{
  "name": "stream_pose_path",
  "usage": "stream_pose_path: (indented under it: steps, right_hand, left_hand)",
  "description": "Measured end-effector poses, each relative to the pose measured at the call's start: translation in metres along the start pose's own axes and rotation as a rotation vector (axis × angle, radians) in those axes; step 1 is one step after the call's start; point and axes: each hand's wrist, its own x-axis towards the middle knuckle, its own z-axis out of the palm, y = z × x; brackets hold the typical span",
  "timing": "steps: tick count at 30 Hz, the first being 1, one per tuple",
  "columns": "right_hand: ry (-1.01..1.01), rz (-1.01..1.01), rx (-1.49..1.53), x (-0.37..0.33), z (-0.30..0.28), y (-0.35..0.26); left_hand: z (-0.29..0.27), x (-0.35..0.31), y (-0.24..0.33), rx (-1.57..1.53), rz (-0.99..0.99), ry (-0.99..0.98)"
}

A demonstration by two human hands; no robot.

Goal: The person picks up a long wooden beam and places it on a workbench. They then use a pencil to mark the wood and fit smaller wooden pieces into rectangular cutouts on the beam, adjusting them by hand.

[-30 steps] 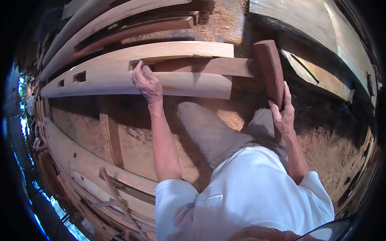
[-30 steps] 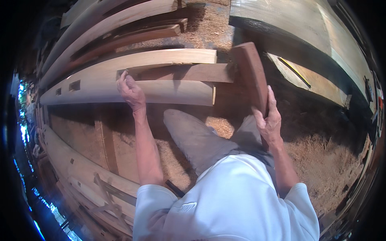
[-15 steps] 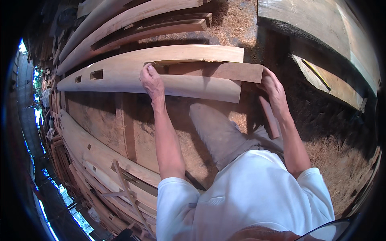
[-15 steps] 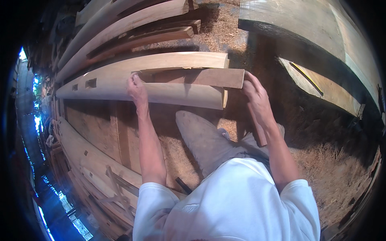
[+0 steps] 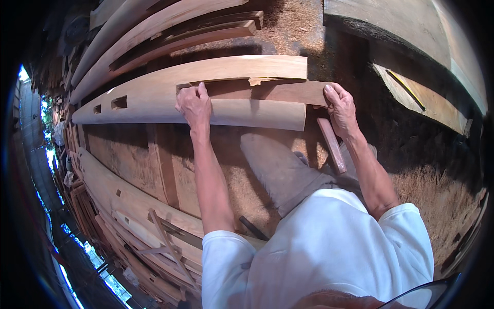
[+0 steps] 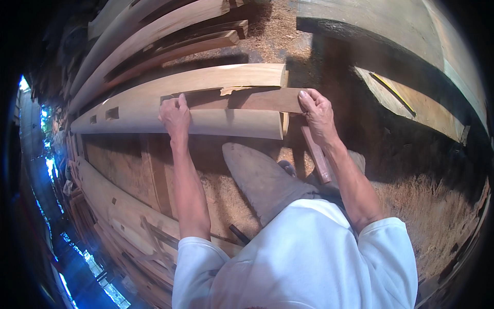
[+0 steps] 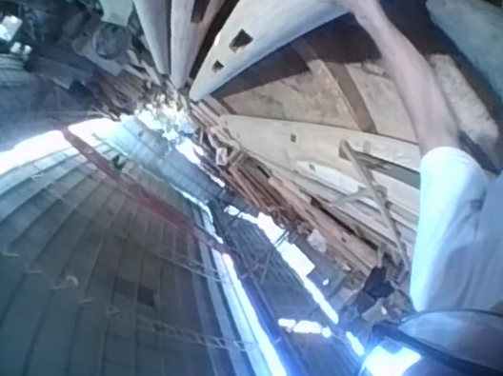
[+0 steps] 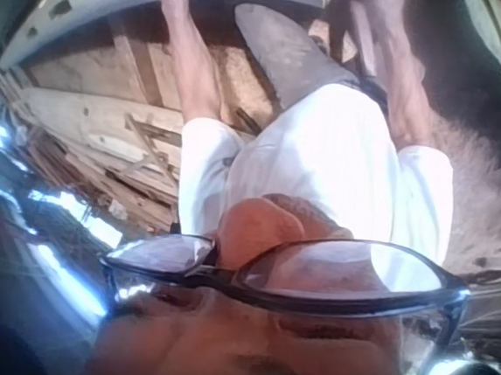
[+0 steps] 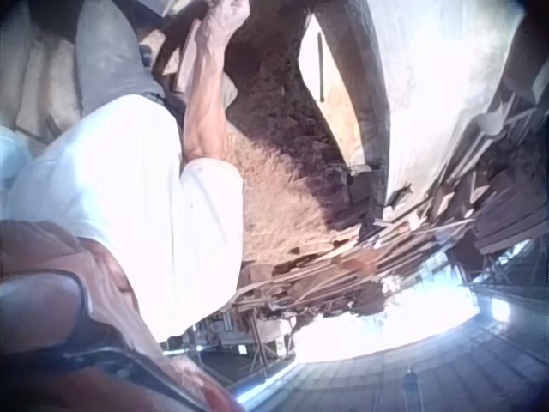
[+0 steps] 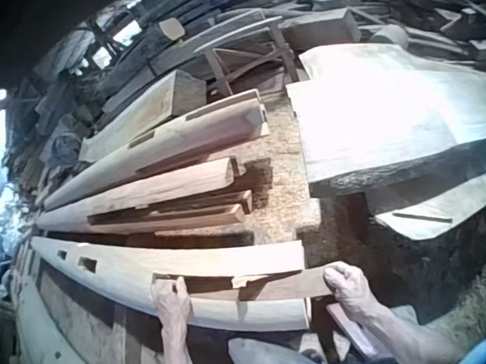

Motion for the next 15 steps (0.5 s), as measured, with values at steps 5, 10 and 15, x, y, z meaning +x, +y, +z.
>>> stream_pose_path:
  steps: [5,10,15]
  right_hand:
    - [0.002,0.019,-0.038,0.005,-0.007,0.003]
    - [-0.059,0.04,-0.023,0.004,-0.005,-0.002]
    - [-0.046,0.015,-0.032,0.006,-0.008,0.002]
  left_hand:
    - [-0.028,-0.009,0.072,-0.599,0.459,0.053]
    - [-0.026,0.004,0.085,-0.666,0.702,-0.34]
    - [-0.034,0.007,0.105,-0.51,0.944,-0.128]
